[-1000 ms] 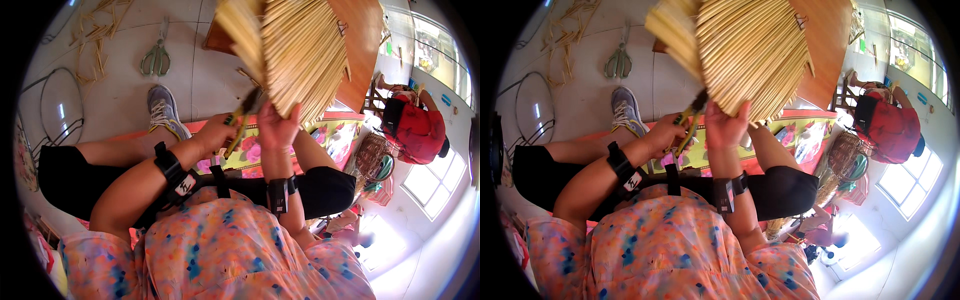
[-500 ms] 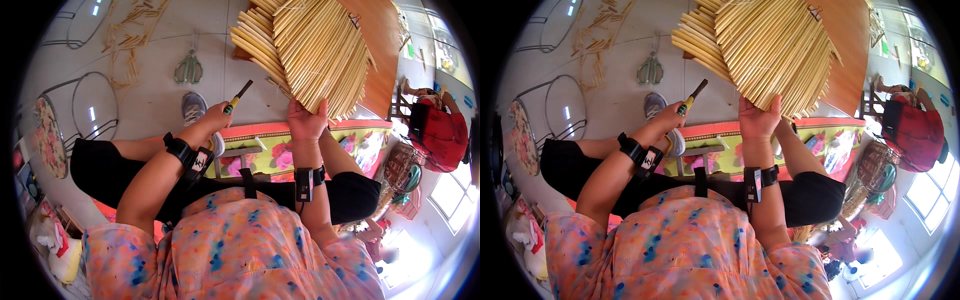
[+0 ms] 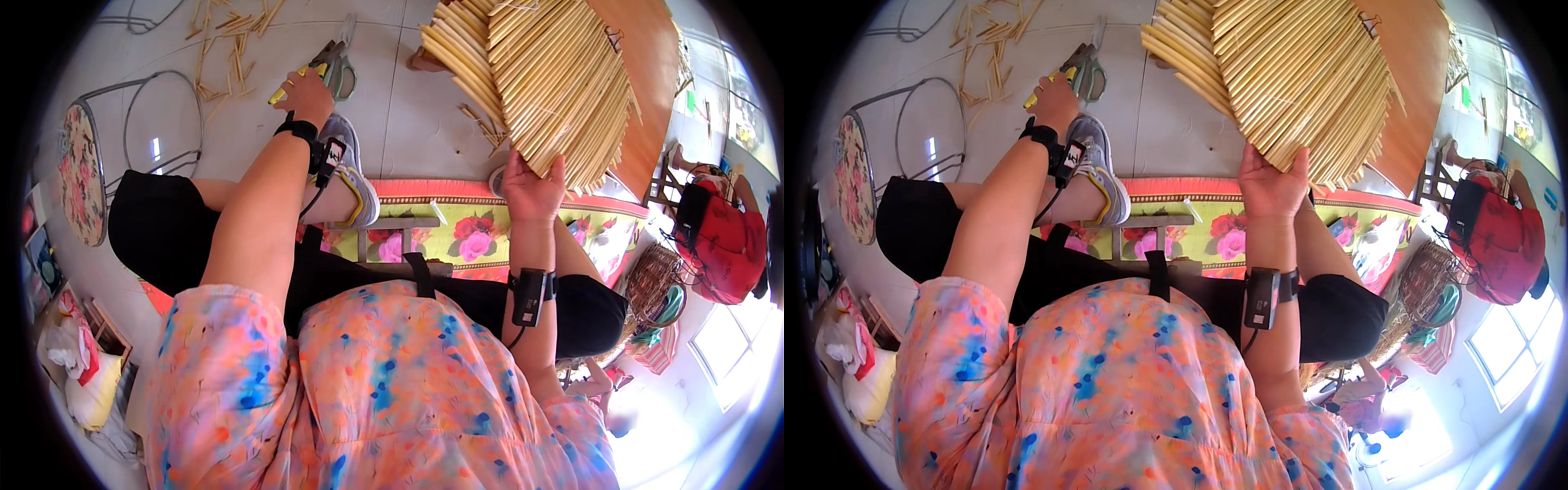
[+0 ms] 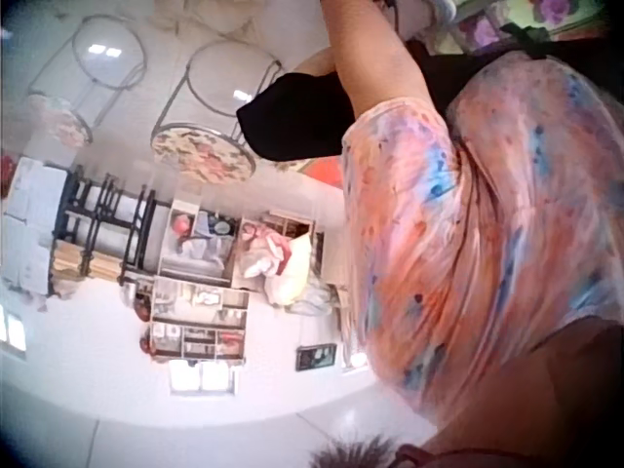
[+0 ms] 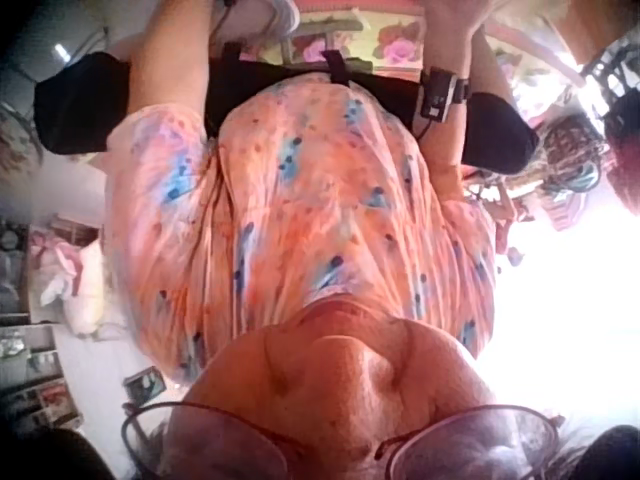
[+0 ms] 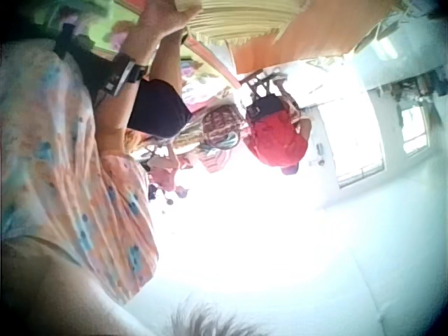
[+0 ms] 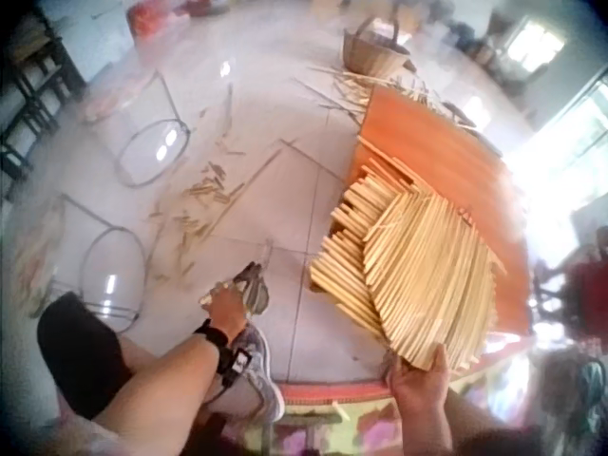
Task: The person weaves together thin wooden sticks using string to create a circular mat, using a binder clip to hold pieces in place and pliers to trim the ends.
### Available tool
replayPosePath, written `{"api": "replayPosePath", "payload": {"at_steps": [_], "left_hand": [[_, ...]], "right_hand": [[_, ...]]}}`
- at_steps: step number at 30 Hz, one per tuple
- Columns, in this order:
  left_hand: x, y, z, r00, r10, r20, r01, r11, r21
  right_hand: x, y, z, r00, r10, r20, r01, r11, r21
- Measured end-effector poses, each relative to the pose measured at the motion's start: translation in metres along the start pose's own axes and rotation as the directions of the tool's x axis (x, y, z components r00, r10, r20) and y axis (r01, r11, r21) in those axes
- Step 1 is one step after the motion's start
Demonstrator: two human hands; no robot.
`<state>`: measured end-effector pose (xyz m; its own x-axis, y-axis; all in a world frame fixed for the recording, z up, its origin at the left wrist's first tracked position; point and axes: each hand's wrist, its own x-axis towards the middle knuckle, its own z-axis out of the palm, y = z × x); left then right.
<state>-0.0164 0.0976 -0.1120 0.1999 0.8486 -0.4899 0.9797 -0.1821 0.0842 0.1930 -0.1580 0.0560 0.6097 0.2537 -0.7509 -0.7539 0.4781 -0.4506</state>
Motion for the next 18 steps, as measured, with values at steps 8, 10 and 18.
{"api": "replayPosePath", "payload": {"at_steps": [8, 10, 18], "left_hand": [[-0.006, 0.018, -0.001, 0.899, 0.334, -0.284, -0.289, 0.938, 0.191], [-0.010, 0.046, 0.003, 0.791, 0.555, -0.258, -0.590, 0.804, -0.076], [-0.126, 0.187, -0.024, 0.430, 0.899, 0.084, -0.192, 0.182, -0.964]], "right_hand": [[-0.010, -0.019, 0.001, 0.996, 0.036, 0.082, -0.034, 0.999, -0.022], [-0.007, -0.022, -0.003, 0.988, 0.076, 0.133, -0.079, 0.997, 0.012], [-0.012, -0.019, -0.005, 0.994, 0.065, 0.083, -0.064, 0.998, -0.013]]}}
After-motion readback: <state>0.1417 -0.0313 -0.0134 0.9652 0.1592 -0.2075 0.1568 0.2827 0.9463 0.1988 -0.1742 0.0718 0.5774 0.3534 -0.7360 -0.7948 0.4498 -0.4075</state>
